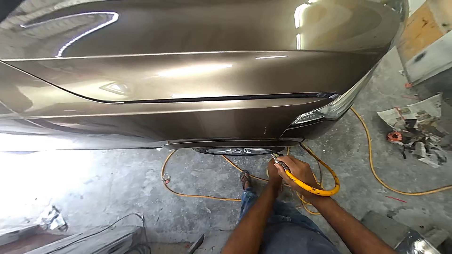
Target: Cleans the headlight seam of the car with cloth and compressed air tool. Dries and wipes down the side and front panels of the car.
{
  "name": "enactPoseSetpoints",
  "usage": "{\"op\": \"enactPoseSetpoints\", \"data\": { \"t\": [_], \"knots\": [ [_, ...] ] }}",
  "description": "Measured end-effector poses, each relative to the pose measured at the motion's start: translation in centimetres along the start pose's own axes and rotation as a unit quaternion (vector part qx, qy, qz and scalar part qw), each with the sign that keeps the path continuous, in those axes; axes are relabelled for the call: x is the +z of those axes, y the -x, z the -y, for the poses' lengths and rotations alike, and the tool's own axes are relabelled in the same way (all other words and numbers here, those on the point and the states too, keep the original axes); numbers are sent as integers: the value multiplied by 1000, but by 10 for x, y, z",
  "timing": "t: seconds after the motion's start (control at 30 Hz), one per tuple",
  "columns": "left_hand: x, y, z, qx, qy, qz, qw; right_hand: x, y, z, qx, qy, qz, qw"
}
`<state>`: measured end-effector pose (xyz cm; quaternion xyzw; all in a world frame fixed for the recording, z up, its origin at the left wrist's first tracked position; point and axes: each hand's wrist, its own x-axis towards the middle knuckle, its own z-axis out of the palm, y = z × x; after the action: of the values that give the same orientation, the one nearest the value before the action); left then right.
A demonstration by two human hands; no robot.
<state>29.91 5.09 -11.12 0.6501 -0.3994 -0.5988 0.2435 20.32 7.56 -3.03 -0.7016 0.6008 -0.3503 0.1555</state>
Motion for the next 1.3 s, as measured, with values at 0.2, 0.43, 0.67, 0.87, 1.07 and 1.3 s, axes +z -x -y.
{"op": "enactPoseSetpoints", "data": {
  "t": [0.2,0.43,0.67,0.87,1.07,1.3],
  "knots": [
    [-31,-9,-4,-111,133,-6,985,14,-9,-2,16,1,-6,1000],
    [-39,2,-34,-149,246,-11,958,31,-32,5,3,22,12,1000],
    [-63,-7,-74,-153,274,-105,944,32,-39,12,-18,18,32,999],
    [-70,11,-131,-157,184,-138,960,30,-30,10,-13,23,41,999],
    [-41,-45,-49,-50,89,-211,972,24,-23,3,1,21,47,999],
    [-34,-47,-53,-64,29,-230,971,17,-16,-3,22,11,49,998]
  ]
}}
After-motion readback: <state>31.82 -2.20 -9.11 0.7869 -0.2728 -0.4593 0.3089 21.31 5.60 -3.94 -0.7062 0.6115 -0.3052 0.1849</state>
